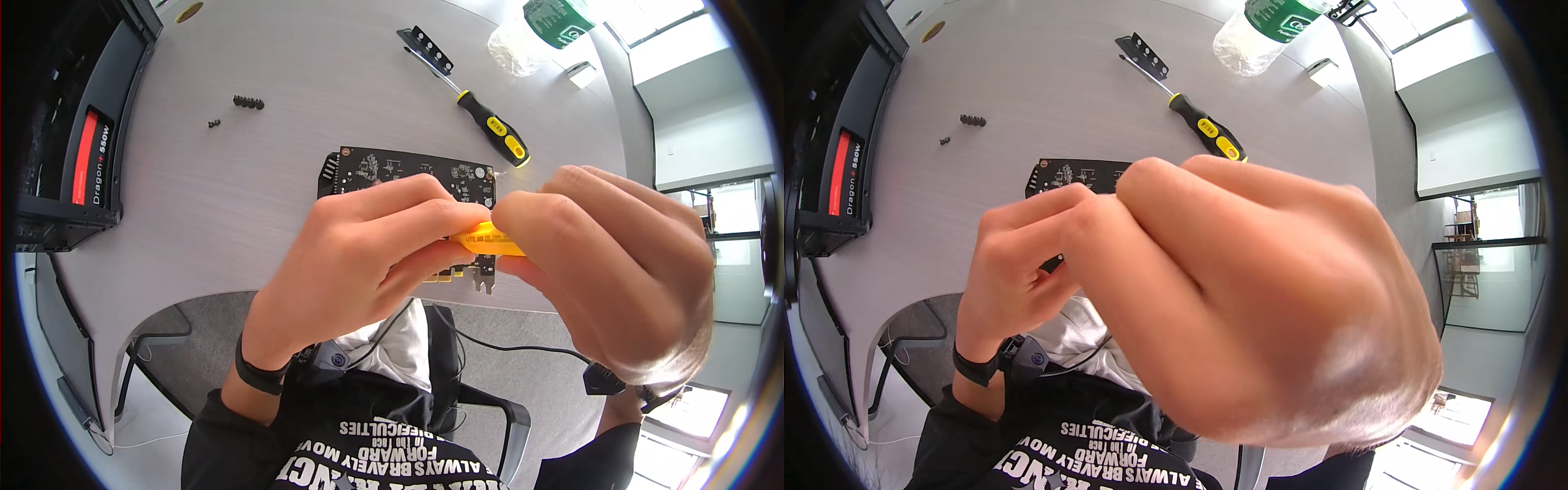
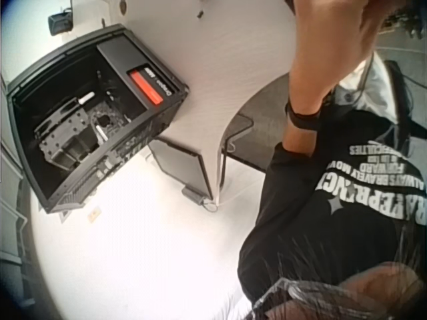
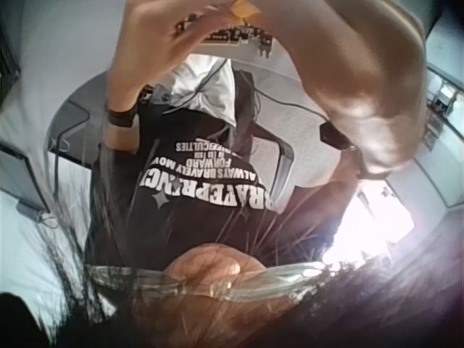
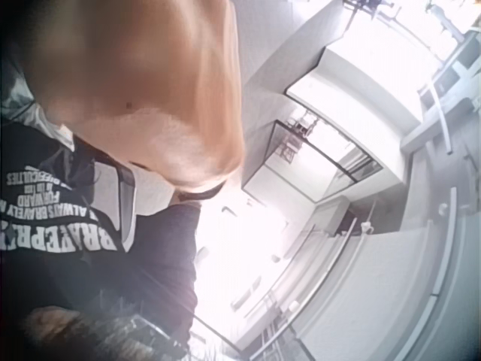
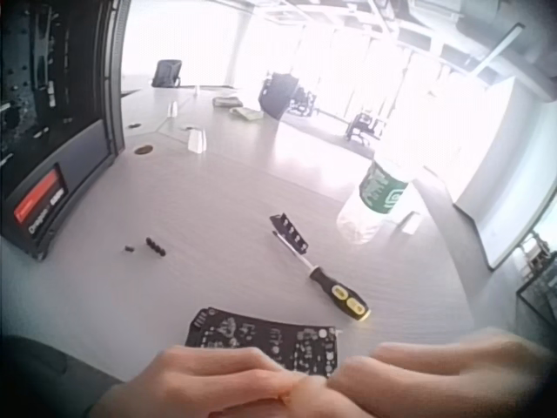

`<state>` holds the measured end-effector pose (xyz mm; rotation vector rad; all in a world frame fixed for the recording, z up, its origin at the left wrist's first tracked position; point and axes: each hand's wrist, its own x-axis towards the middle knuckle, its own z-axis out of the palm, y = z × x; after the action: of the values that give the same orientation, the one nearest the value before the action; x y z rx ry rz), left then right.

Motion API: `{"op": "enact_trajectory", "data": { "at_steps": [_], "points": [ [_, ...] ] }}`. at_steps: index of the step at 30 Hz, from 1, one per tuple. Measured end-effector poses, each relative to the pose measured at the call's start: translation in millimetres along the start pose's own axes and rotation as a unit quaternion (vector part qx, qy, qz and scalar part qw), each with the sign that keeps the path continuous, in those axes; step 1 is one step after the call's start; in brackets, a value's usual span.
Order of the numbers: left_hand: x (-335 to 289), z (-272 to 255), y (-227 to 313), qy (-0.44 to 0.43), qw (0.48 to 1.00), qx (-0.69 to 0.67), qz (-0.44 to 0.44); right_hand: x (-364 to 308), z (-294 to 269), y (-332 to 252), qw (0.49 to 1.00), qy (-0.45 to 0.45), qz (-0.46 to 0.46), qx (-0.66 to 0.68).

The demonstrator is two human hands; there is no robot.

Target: The person uses a screwdriver to remove several screws from the backplate of a graphics card on a desk. They place the removed screws onto the desk surface and continue unscrewing different parts of the card's board.

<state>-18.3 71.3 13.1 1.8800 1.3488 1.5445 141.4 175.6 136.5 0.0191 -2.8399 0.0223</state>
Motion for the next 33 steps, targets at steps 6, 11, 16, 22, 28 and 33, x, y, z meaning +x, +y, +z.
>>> {"op": "enact_trajectory", "data": {
  "at_steps": [6, 11, 16, 22, 28, 33],
  "points": [
    [-3, 3, 2, 0.012, 1.000, -0.025, -0.005, 2, -4, -9, 0.999, -0.042, -0.003, 0.006],
    [-7, 0, -3, -0.005, 0.998, -0.060, -0.014, 0, -6, -23, 0.994, -0.102, 0.043, -0.011],
    [-14, -11, -7, 0.006, 0.999, -0.027, -0.021, -9, 2, -22, 0.997, -0.045, 0.062, -0.012],
    [-24, -5, -8, 0.013, 0.999, 0.009, -0.038, -6, 0, -25, 0.991, -0.090, 0.083, -0.046],
    [-25, -4, -5, 0.017, 0.998, 0.022, -0.048, -5, -4, -29, 0.987, -0.104, 0.105, -0.067],
    [-29, -14, -18, 0.035, 0.995, 0.079, -0.049, 0, 3, -36, 0.981, -0.114, 0.112, -0.106]
  ]
}}
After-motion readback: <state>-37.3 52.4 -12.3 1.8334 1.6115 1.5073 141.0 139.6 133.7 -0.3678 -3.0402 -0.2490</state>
